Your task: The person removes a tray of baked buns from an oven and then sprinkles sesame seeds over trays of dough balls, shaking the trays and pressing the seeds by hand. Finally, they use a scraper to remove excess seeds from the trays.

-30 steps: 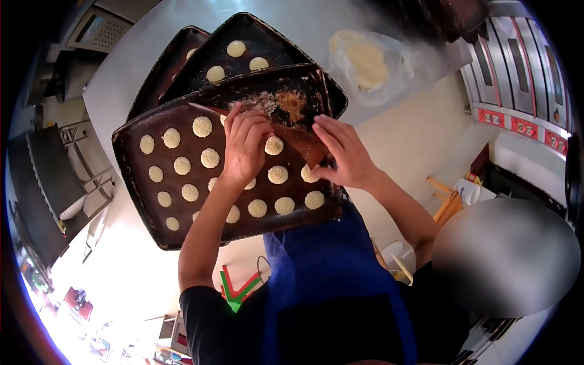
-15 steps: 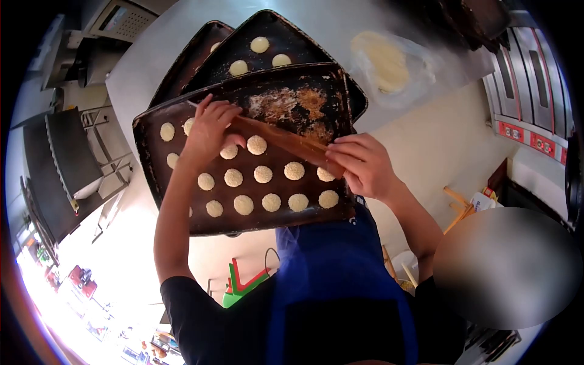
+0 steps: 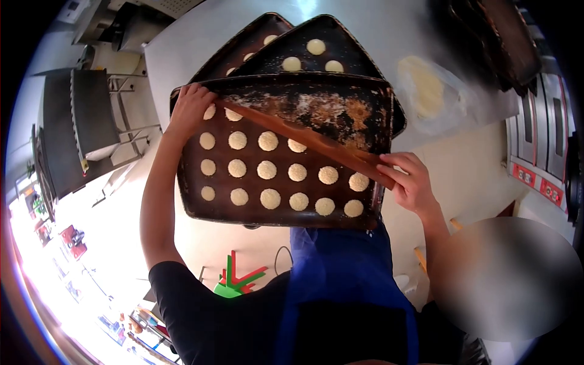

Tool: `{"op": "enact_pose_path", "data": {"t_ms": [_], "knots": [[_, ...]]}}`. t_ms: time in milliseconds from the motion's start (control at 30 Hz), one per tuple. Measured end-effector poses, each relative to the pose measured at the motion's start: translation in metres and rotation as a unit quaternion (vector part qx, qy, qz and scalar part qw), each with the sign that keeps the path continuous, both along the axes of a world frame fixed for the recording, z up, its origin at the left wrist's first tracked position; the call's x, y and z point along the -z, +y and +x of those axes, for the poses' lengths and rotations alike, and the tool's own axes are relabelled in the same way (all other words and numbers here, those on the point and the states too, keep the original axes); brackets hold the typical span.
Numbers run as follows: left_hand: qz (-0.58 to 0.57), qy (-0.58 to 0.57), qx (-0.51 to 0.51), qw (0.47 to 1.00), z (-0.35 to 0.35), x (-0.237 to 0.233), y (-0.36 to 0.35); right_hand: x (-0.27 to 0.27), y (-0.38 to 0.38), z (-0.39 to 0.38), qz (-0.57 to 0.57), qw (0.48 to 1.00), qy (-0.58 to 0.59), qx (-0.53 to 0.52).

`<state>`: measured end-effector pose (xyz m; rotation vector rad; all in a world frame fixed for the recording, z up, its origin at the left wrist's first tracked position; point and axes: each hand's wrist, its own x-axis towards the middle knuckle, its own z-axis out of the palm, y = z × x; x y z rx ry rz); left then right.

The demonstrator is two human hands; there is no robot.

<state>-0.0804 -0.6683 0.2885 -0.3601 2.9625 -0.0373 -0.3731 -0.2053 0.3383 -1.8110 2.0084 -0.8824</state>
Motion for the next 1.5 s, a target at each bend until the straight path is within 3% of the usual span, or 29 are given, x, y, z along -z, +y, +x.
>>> {"op": "enact_pose_path", "data": {"t_ms": [200, 300, 400, 600, 667, 733, 800, 1067, 1133, 1167, 1200, 1267, 1333, 1400, 1500], "knots": [[-0.005, 0.038, -0.056, 0.998, 0.067, -0.033, -0.003, 0.011, 0.016, -0.001, 0.019, 0.999, 0.020, 0.038], [-0.044, 0.138, -0.018, 0.989, 0.095, -0.057, 0.023, 0.021, 0.017, -0.002, 0.022, 0.991, -0.046, 0.125], [-0.041, 0.167, -0.052, 0.984, 0.108, -0.065, 0.034, 0.038, 0.011, -0.016, 0.064, 0.974, -0.098, 0.194], [0.074, 0.238, -0.135, 0.959, 0.072, 0.001, -0.029, 0.073, -0.060, -0.059, 0.070, 0.972, 0.049, 0.221], [0.038, 0.191, -0.151, 0.969, 0.054, 0.015, -0.040, 0.084, -0.070, -0.066, 0.041, 0.970, 0.129, 0.204], [0.043, 0.174, -0.138, 0.974, 0.040, 0.014, -0.043, 0.087, -0.081, -0.067, 0.106, 0.954, 0.151, 0.237], [-0.021, 0.146, -0.151, 0.977, 0.033, 0.014, -0.037, 0.093, -0.081, -0.064, 0.060, 0.954, 0.177, 0.236], [-0.060, 0.156, -0.176, 0.970, 0.037, 0.031, -0.023, 0.111, -0.078, -0.049, 0.099, 0.932, 0.154, 0.314], [-0.034, 0.285, -0.187, 0.939, 0.042, 0.033, -0.021, 0.109, -0.079, -0.043, -0.003, 0.924, 0.130, 0.359], [-0.087, 0.266, -0.196, 0.940, 0.047, 0.033, -0.024, 0.111, -0.076, -0.040, -0.027, 0.918, 0.136, 0.373], [-0.084, 0.267, -0.194, 0.940, 0.049, 0.036, -0.026, 0.109, -0.071, -0.040, -0.025, 0.916, 0.138, 0.375], [-0.040, 0.278, -0.309, 0.909, 0.057, 0.045, -0.028, 0.100, -0.060, -0.038, -0.011, 0.946, 0.212, 0.246], [-0.051, 0.269, -0.322, 0.906, 0.065, 0.055, -0.037, 0.090, -0.060, -0.026, 0.026, 0.952, 0.218, 0.212], [0.018, 0.231, -0.444, 0.865, 0.063, 0.062, -0.043, 0.087, -0.061, -0.024, 0.061, 0.955, 0.227, 0.180], [0.012, 0.163, -0.442, 0.882, 0.066, 0.066, -0.052, 0.097, -0.067, -0.035, 0.089, 0.948, 0.269, 0.146]]}}
